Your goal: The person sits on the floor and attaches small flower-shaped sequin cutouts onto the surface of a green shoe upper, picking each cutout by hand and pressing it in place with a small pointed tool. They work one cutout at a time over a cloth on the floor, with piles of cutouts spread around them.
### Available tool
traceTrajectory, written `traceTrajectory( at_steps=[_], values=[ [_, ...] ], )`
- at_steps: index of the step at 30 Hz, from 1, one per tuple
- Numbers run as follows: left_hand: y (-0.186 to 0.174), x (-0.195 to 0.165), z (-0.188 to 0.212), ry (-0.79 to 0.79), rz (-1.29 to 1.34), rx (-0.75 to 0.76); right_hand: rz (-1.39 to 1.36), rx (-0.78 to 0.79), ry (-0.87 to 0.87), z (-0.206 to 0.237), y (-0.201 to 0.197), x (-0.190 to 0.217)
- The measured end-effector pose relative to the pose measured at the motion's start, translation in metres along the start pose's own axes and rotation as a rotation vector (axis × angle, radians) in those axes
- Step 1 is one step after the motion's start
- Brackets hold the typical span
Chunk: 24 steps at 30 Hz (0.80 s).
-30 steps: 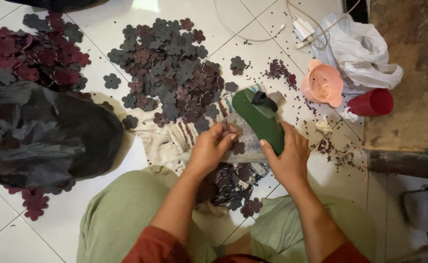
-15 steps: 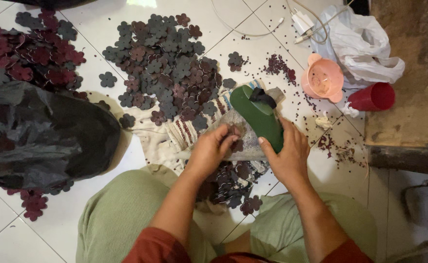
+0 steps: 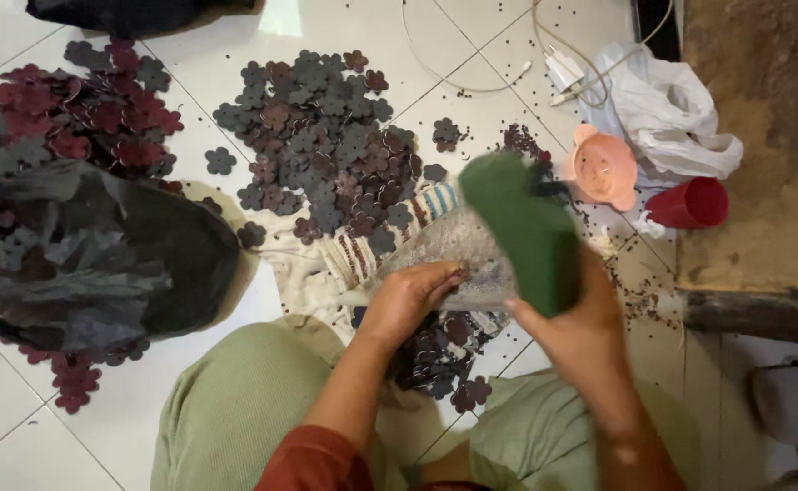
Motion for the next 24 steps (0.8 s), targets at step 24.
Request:
traceTrajectory(
  at_steps=[24],
  values=[
    [-0.001, 0.000, 0.003, 0.043, 0.041, 0.030, -0.204, 0.000, -0.209, 0.071, -0.056, 0.032]
  ],
)
Point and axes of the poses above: each hand's wrist, its own z-axis away from the middle knuckle, its own y-axis out of the palm, x = y × z, the point moved 8 cm from there along -z, towards the middle knuckle, and after that the axes turned 8 degrees about x, right-handed, at the moved point
